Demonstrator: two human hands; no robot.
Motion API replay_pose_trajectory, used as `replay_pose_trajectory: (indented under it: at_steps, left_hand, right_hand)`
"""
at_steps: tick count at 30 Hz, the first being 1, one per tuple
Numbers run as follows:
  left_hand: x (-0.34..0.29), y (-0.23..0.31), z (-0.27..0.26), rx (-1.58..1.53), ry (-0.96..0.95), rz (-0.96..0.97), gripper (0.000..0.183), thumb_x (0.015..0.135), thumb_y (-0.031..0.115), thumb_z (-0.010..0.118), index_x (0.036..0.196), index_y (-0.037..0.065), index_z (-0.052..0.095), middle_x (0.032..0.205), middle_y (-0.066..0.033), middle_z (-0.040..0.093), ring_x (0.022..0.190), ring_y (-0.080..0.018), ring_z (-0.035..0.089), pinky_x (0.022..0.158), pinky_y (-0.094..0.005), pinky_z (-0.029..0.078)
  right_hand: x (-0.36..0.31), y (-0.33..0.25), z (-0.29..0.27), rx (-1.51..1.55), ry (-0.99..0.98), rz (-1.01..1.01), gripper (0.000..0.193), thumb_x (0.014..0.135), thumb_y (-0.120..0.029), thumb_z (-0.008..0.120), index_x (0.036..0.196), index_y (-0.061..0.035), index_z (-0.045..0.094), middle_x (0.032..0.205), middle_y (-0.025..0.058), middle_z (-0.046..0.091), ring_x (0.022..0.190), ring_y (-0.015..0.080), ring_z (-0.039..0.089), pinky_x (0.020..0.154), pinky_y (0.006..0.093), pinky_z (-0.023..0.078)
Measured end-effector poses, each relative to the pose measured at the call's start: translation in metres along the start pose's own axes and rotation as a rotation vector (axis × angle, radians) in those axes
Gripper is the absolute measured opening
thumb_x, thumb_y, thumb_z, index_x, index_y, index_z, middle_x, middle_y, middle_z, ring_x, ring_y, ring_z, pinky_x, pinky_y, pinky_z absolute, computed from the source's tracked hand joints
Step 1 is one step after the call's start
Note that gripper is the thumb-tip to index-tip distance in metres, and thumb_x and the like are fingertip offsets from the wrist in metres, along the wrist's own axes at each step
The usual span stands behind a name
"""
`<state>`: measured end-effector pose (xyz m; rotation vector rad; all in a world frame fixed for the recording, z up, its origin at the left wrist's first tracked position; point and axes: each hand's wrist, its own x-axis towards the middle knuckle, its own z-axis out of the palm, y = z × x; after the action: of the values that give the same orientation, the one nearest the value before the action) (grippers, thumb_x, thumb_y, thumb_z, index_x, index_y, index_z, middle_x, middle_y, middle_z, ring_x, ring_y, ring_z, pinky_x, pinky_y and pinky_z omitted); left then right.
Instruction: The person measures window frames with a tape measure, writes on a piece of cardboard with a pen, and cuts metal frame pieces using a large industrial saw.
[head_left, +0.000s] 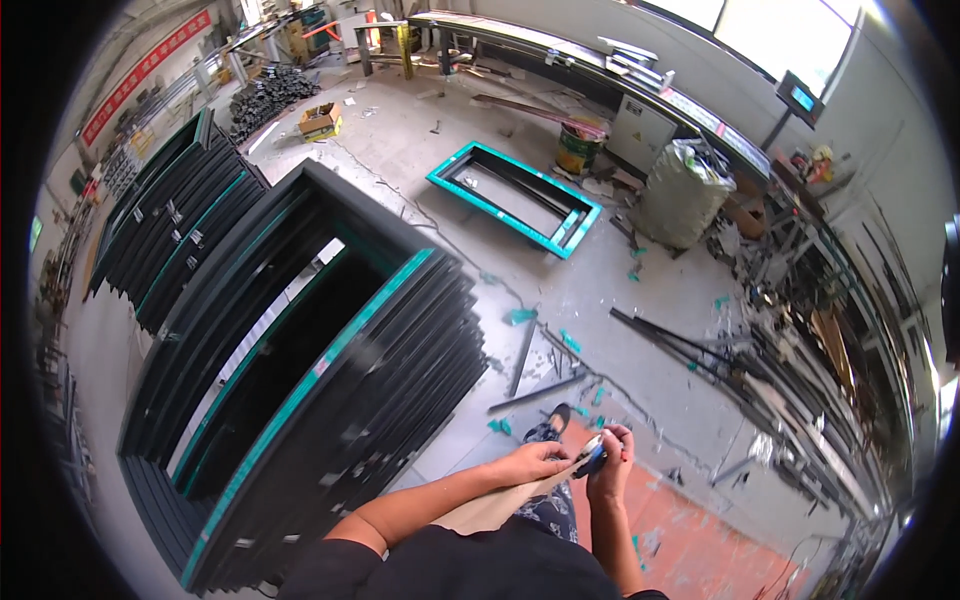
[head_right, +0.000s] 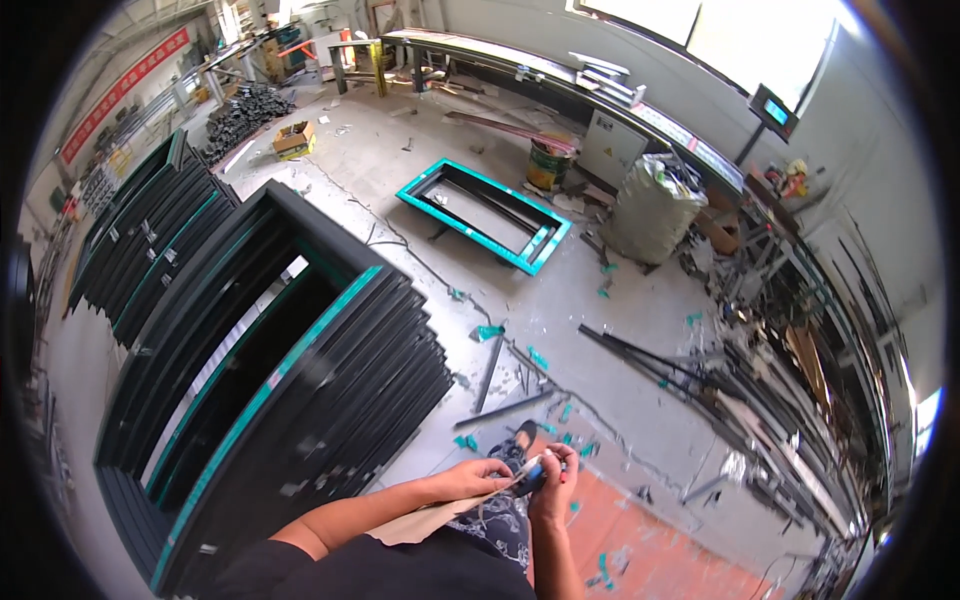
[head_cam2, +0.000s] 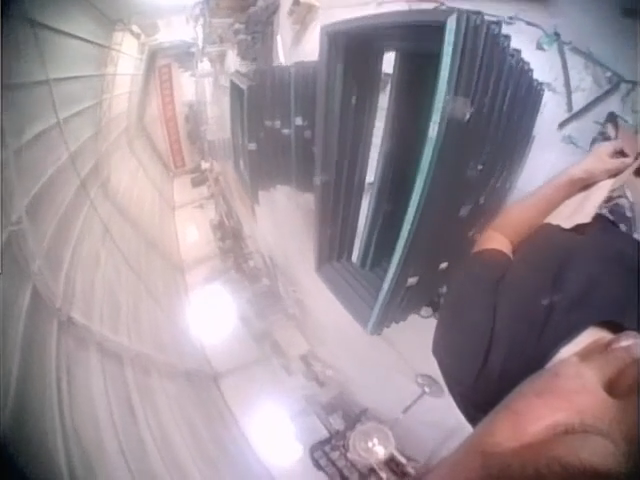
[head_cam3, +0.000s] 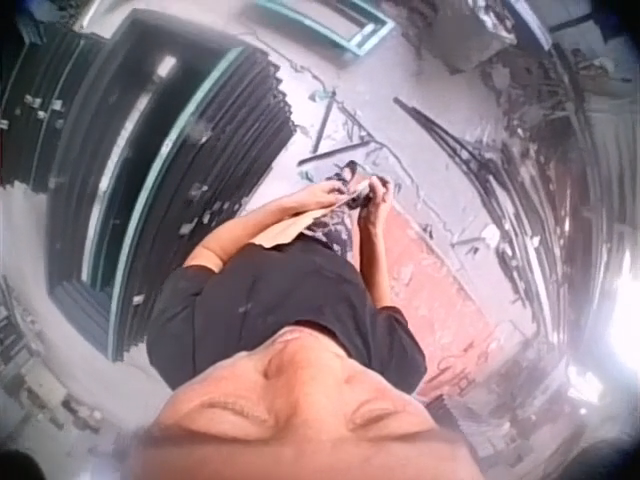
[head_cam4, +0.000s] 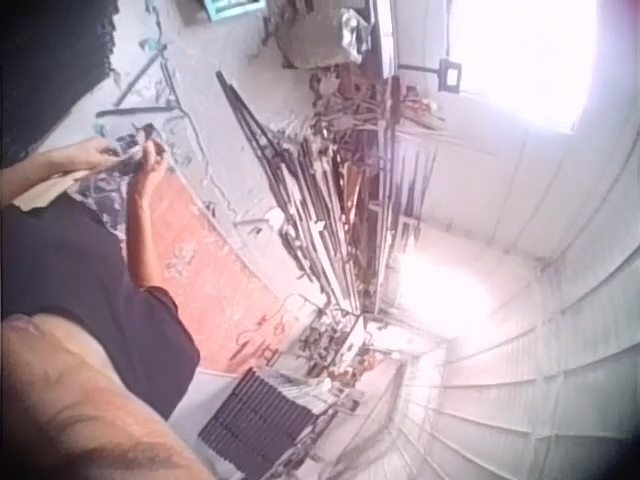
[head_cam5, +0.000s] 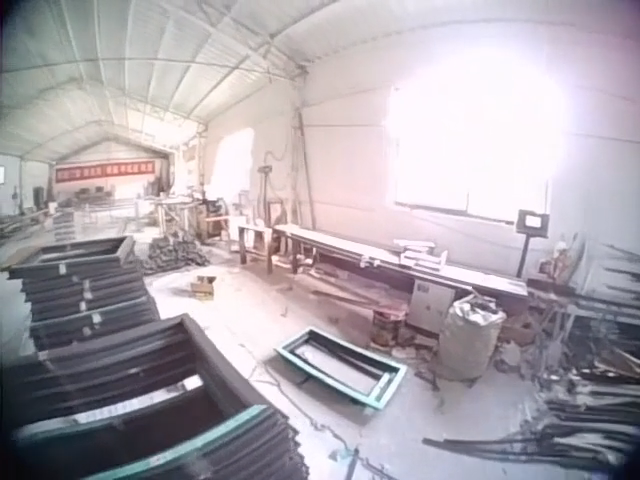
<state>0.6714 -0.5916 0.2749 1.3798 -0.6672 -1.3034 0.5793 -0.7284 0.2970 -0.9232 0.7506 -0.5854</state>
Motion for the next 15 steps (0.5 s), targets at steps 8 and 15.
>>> replay_pose_trajectory:
  at_steps: [8,15]
  left_hand:
    - [0.158,0.129,-0.042,-0.332,0.108,0.048,0.026,0.089,0.028,0.054,0.097,0.004,0.056,0.083,0.0020,0.053,0.075,-0.0042,0.046,0.065,-0.0190,0.038]
    - [0.233,0.178,-0.122,-0.592,0.307,0.002,0.026,0.088,0.029,0.055,0.100,0.006,0.054,0.073,0.0042,0.051,0.060,-0.0027,0.045,0.052,-0.0168,0.035]
  right_hand:
    - [0.200,-0.117,0.051,-0.137,-0.185,-0.071,0.025,0.076,-0.016,0.059,0.096,-0.0049,0.048,0.084,0.0045,0.049,0.076,0.0125,0.047,0.068,0.0242,0.038]
    - [0.311,-0.133,0.126,-0.100,-0.264,0.057,0.024,0.078,-0.017,0.055,0.097,-0.0057,0.047,0.084,0.0044,0.049,0.079,0.0141,0.049,0.070,0.0270,0.041]
